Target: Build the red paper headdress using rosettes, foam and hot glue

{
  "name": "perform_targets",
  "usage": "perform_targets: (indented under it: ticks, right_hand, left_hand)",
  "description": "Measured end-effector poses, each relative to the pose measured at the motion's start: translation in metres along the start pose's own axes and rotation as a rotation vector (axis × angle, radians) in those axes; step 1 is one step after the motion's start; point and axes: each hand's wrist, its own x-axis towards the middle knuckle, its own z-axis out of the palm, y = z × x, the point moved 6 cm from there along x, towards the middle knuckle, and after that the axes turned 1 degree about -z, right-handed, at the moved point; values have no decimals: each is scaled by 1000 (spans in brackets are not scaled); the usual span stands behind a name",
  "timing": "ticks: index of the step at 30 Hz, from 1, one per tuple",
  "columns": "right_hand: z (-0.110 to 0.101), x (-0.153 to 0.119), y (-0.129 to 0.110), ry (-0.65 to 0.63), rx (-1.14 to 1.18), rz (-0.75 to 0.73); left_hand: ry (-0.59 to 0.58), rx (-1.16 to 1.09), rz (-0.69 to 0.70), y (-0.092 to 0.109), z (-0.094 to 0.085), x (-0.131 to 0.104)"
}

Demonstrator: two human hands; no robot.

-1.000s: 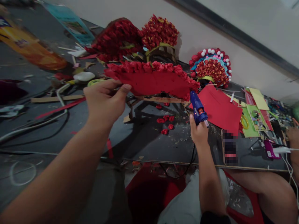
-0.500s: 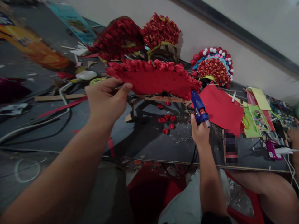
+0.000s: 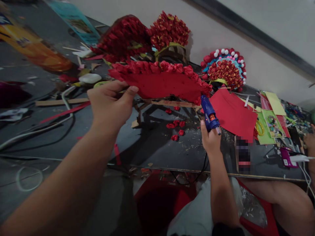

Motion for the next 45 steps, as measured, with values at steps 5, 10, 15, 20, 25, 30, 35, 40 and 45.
perform_targets:
  ticks: [5,10,15,20,25,30,35,40,45]
  right_hand:
    - [2,0,0,15,-13,-1]
    - [2,-1,-1,30,-36,11]
    - [2,0,-5,22,-47,31]
    - [4,-1,-9,15,-53,29]
    - [-13,-2,-11,144,-14,5]
    - [-45,12,28,188,-91,280]
    - [-42,22,67,-66,-361,422]
    - [-11,20,79,-174,-445,311]
    - [-4,19,80,-204,-518,252]
  left_hand:
    - [14,-10,25,2,-1,1]
    - [-2,-1,44,0,0,0]
    - [-35,6,33,-4,2,-1]
    - [-7,-31,21,-3,0,-1]
    - [26,-36,-53,-8,-2,0]
    - [71,-20,-121,-14,-6,1]
    - [-20,19,-112,-13,-5,2]
    - [-2,21,-82,-15,-6,3]
    - [-42,14,-59,-11,-6,2]
